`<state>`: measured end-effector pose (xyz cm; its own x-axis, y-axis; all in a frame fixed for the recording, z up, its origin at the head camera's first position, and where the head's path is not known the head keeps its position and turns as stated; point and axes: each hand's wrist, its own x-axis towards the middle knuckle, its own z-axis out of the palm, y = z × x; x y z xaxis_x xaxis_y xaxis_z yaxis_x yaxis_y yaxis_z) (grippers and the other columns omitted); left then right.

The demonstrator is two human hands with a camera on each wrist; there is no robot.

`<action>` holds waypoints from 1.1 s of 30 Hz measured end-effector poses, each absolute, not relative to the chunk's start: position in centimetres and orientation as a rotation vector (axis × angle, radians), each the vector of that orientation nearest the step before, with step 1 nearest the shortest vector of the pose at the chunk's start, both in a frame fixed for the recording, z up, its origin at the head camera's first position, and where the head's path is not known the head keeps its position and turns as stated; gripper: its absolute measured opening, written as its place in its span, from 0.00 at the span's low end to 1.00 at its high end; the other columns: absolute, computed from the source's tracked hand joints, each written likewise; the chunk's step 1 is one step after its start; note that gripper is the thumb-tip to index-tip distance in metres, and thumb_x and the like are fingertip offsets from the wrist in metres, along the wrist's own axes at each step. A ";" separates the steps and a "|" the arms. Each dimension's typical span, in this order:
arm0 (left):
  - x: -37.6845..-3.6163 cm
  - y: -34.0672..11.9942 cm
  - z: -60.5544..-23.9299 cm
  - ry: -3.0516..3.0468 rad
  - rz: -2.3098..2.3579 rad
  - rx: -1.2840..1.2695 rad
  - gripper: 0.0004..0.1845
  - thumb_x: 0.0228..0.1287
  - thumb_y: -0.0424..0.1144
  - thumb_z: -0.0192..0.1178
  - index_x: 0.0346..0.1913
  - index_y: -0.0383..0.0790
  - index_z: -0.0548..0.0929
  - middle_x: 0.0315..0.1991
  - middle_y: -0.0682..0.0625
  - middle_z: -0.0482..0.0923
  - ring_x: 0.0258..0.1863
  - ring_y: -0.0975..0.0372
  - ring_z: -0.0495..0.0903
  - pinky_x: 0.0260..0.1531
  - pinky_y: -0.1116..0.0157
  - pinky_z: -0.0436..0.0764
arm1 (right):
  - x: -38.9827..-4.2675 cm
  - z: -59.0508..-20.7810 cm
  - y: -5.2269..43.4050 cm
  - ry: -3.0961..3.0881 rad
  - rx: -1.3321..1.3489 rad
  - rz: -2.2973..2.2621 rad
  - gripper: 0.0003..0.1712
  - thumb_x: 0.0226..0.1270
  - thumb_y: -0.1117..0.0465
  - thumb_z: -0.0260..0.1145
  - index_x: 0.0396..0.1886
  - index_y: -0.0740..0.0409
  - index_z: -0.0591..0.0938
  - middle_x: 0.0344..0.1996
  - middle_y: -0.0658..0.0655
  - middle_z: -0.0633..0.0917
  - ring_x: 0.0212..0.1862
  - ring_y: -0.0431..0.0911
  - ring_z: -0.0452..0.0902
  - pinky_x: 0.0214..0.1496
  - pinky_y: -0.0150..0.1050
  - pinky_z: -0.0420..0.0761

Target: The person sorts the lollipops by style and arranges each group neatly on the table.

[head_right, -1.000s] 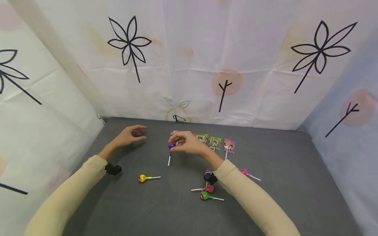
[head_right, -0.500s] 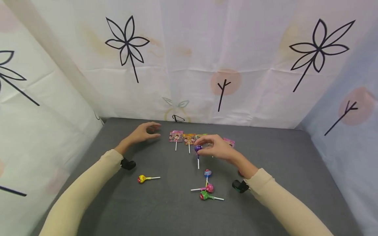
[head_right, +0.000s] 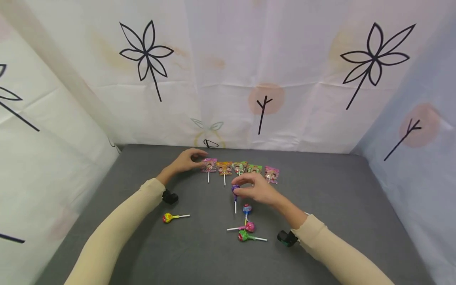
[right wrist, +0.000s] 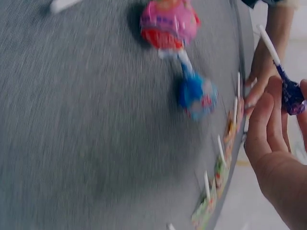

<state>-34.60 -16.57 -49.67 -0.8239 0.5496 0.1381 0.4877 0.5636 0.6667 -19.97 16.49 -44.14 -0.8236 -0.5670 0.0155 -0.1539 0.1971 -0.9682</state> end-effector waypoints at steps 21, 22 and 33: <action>-34.8 -15.0 -49.5 2.739 0.956 0.933 0.19 0.63 0.40 0.74 0.55 0.38 0.88 0.51 0.43 0.81 0.52 0.50 0.77 0.55 0.54 0.76 | -20.3 -46.2 7.2 1.991 -0.476 -1.826 0.16 0.66 0.73 0.71 0.51 0.77 0.81 0.45 0.68 0.83 0.45 0.52 0.82 0.46 0.48 0.85; -34.8 -15.0 -49.4 2.739 0.949 0.927 0.19 0.63 0.40 0.74 0.55 0.38 0.88 0.51 0.43 0.81 0.52 0.50 0.77 0.55 0.53 0.76 | -20.4 -46.3 6.9 1.991 -0.466 -1.828 0.16 0.65 0.73 0.71 0.50 0.77 0.81 0.45 0.68 0.83 0.44 0.51 0.82 0.46 0.47 0.85; -34.7 -15.0 -49.1 2.748 0.909 0.914 0.19 0.63 0.42 0.74 0.55 0.39 0.88 0.50 0.45 0.80 0.50 0.50 0.77 0.53 0.53 0.76 | -20.9 -47.5 5.7 2.130 -0.524 -1.782 0.13 0.62 0.72 0.74 0.45 0.74 0.84 0.39 0.65 0.86 0.43 0.53 0.80 0.40 0.35 0.80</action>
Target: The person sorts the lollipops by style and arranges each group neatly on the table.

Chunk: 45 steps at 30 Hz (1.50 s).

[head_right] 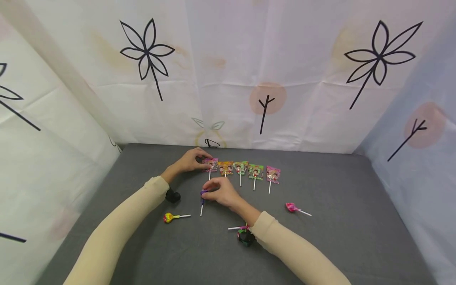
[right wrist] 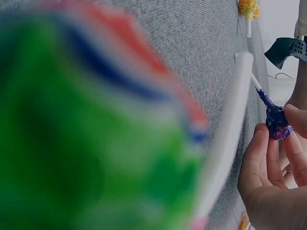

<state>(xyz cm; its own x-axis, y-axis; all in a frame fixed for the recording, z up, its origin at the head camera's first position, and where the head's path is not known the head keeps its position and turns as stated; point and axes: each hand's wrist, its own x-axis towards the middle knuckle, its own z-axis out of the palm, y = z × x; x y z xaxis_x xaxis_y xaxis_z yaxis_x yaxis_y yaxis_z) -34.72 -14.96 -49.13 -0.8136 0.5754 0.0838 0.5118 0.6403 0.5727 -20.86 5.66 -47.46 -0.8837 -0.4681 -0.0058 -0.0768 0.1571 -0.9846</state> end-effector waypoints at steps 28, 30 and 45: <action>-34.7 -14.9 -49.0 2.715 0.915 0.852 0.19 0.64 0.41 0.73 0.56 0.39 0.88 0.53 0.43 0.78 0.53 0.49 0.76 0.55 0.52 0.75 | -20.2 -47.6 5.0 2.455 -0.609 -1.589 0.18 0.61 0.63 0.78 0.48 0.66 0.85 0.45 0.59 0.84 0.48 0.52 0.79 0.54 0.49 0.78; -34.8 -14.9 -49.0 2.711 0.914 0.840 0.19 0.64 0.41 0.73 0.56 0.39 0.88 0.53 0.43 0.77 0.53 0.49 0.76 0.55 0.52 0.76 | -19.5 -47.2 4.8 2.432 -0.656 -1.609 0.19 0.62 0.62 0.77 0.50 0.66 0.84 0.47 0.62 0.83 0.50 0.55 0.78 0.54 0.53 0.78; -34.8 -15.2 -48.8 2.664 0.977 0.874 0.19 0.65 0.41 0.72 0.56 0.38 0.88 0.55 0.42 0.77 0.55 0.47 0.76 0.57 0.51 0.75 | -16.0 -47.3 1.6 2.195 -0.780 -1.661 0.20 0.60 0.63 0.79 0.49 0.68 0.84 0.32 0.59 0.82 0.28 0.42 0.74 0.29 0.32 0.74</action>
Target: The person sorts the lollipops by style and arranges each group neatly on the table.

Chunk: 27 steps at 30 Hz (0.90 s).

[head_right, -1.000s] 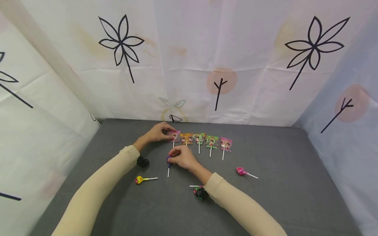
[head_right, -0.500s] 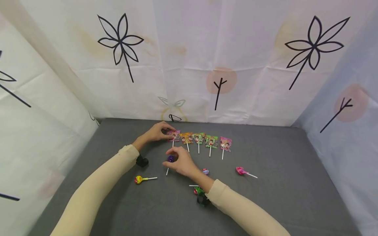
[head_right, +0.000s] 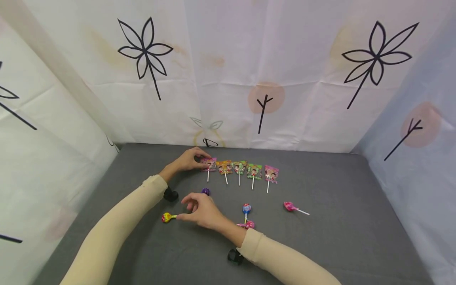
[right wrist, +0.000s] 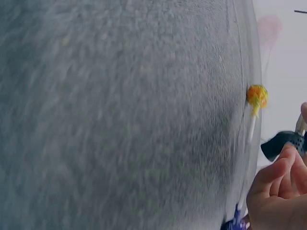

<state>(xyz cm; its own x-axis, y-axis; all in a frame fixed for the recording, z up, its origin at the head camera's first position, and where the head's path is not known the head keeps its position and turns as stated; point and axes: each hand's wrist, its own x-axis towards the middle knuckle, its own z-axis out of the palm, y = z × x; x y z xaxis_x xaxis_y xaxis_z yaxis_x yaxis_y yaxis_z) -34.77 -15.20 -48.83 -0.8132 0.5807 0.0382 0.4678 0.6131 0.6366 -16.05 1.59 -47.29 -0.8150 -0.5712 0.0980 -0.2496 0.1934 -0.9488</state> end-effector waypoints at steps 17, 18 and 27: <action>-34.6 -15.0 -48.5 2.677 0.935 0.852 0.18 0.65 0.40 0.72 0.56 0.37 0.88 0.56 0.42 0.77 0.56 0.48 0.76 0.58 0.51 0.74 | -14.3 -48.2 -0.7 2.190 -0.635 -1.588 0.22 0.58 0.61 0.80 0.50 0.64 0.85 0.16 0.46 0.77 0.17 0.34 0.68 0.21 0.28 0.67; -34.7 -15.0 -48.6 2.677 0.935 0.853 0.18 0.65 0.40 0.72 0.56 0.37 0.88 0.56 0.42 0.78 0.56 0.48 0.76 0.58 0.51 0.74 | -14.2 -48.2 -0.8 2.189 -0.623 -1.602 0.22 0.58 0.61 0.80 0.50 0.65 0.85 0.15 0.46 0.77 0.16 0.34 0.68 0.20 0.28 0.67; -34.8 -15.1 -48.8 2.690 0.905 0.857 0.19 0.66 0.41 0.71 0.57 0.39 0.87 0.56 0.43 0.77 0.57 0.49 0.75 0.59 0.52 0.74 | -13.6 -48.6 -1.7 2.167 -0.491 -1.631 0.18 0.63 0.62 0.77 0.50 0.64 0.84 0.11 0.52 0.80 0.10 0.38 0.74 0.13 0.29 0.65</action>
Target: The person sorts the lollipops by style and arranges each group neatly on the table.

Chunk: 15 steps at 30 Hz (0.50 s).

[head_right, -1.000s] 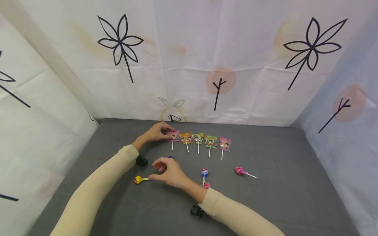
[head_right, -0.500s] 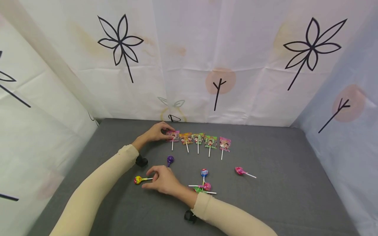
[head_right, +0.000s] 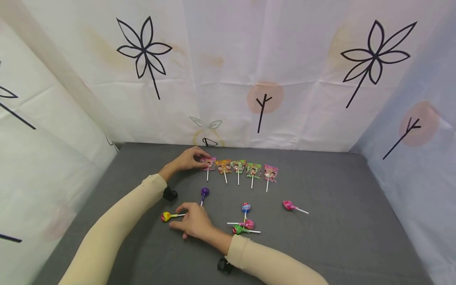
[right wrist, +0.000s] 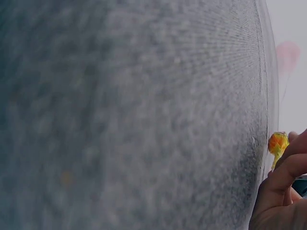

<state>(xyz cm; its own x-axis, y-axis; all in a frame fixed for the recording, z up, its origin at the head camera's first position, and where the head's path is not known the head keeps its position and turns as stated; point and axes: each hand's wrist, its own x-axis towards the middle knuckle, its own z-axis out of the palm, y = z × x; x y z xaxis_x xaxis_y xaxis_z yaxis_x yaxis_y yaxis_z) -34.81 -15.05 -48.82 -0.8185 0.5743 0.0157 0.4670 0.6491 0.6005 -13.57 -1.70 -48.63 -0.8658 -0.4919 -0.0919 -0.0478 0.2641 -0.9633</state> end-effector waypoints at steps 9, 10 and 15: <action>-34.9 -15.0 -48.7 2.671 0.908 0.858 0.19 0.67 0.41 0.71 0.58 0.39 0.87 0.57 0.42 0.76 0.57 0.48 0.75 0.59 0.51 0.73 | -13.3 -48.7 -2.4 2.107 -0.370 -1.677 0.05 0.70 0.67 0.69 0.43 0.62 0.84 0.13 0.53 0.82 0.11 0.38 0.76 0.12 0.29 0.69; -34.9 -15.0 -48.7 2.670 0.909 0.858 0.19 0.67 0.41 0.71 0.58 0.39 0.87 0.57 0.42 0.76 0.57 0.48 0.75 0.59 0.51 0.73 | -13.3 -48.7 -2.5 2.114 -0.367 -1.679 0.04 0.70 0.67 0.69 0.42 0.62 0.84 0.13 0.53 0.82 0.11 0.38 0.76 0.12 0.29 0.69; -34.8 -15.0 -48.5 2.655 0.928 0.872 0.18 0.67 0.39 0.70 0.57 0.37 0.87 0.56 0.41 0.77 0.57 0.49 0.75 0.59 0.52 0.74 | -13.3 -48.8 -2.7 2.136 -0.359 -1.692 0.02 0.71 0.66 0.68 0.39 0.61 0.85 0.12 0.51 0.81 0.11 0.38 0.76 0.11 0.30 0.69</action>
<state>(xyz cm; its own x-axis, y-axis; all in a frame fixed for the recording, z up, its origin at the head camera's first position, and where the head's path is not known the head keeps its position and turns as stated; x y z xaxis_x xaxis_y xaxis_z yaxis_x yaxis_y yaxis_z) -34.83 -14.99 -48.55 -0.8069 0.5907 0.0087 0.4674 0.6293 0.6209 -13.26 -2.69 -48.81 -0.8908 -0.4313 -0.1430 0.0406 0.2379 -0.9704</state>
